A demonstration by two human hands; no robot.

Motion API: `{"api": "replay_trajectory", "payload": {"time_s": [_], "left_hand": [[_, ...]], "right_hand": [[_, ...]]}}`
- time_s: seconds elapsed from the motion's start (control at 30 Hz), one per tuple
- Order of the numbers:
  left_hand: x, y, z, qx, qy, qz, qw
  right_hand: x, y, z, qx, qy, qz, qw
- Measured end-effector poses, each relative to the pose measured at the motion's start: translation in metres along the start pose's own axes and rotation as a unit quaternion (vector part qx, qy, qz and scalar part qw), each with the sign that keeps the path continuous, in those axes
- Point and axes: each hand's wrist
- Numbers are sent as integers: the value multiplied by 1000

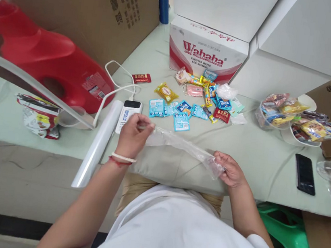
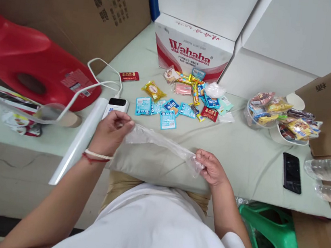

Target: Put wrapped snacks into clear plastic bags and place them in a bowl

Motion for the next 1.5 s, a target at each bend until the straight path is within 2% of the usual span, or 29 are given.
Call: {"api": "replay_trajectory", "payload": {"time_s": [0.07, 0.1, 0.13, 0.17, 0.23, 0.33, 0.43, 0.53, 0.67, 0.77, 0.83, 0.9, 0.97, 1.03, 1.13, 1.23, 1.3, 1.37, 1.43, 1.5], "left_hand": [[-4, 14, 11, 97, 62, 100, 988], [-12, 21, 19, 117, 67, 145, 980], [-23, 26, 29, 111, 37, 178, 977], [-37, 31, 40, 83, -27, 196, 977], [-65, 35, 64, -2, -191, 203, 960], [-93, 32, 95, -51, -266, 161, 949], [-95, 25, 110, -70, -292, 124, 946], [-85, 21, 109, -65, -283, 93, 952], [-80, 25, 105, -54, -260, 82, 961], [-83, 28, 107, -83, -242, 83, 963], [-85, 27, 107, -108, -210, 61, 970], [-86, 24, 105, -134, -171, 8, 976], [-87, 21, 101, -164, -150, -52, 974], [-88, 20, 97, -177, -138, -74, 972], [-89, 25, 95, -136, -131, -1, 982], [-86, 30, 97, -72, -192, 101, 974], [-84, 31, 99, -40, -225, 138, 964], [-82, 31, 99, -24, -228, 160, 960], [-82, 30, 98, -23, -212, 159, 964], [-83, 27, 97, -37, -175, 110, 978]], "right_hand": [[1, 2, 1, 42, 25, -3, 999], [2, 4, 3, 62, 39, -5, 997], [3, 6, 5, 80, 50, -6, 996], [4, 9, 8, 93, 57, -5, 994], [5, 14, 13, 106, 61, 0, 993], [3, 16, 19, 104, 59, 7, 993], [1, 13, 18, 94, 56, 7, 994], [-3, 13, 14, 64, 52, -27, 996], [-7, 23, 17, -30, 53, -130, 990], [-7, 28, 23, -99, 87, -160, 978], [-6, 26, 24, -88, 126, -172, 973], [-6, 21, 22, -48, 144, -184, 971], [-6, 17, 20, -22, 134, -187, 973], [-7, 17, 20, -35, 122, -189, 974], [-6, 21, 26, -101, 120, -202, 967], [-6, 25, 32, -144, 107, -199, 963], [-7, 24, 32, -150, 89, -195, 965], [-7, 23, 29, -142, 82, -199, 966], [-5, 23, 26, -115, 109, -210, 965], [-4, 23, 25, -59, 148, -218, 963]]}}
Point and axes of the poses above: each hand's wrist, its own x-axis towards the middle knuckle, its own z-axis out of the palm, y = z × x, and after that the axes turned 14 degrees about z, right-handed
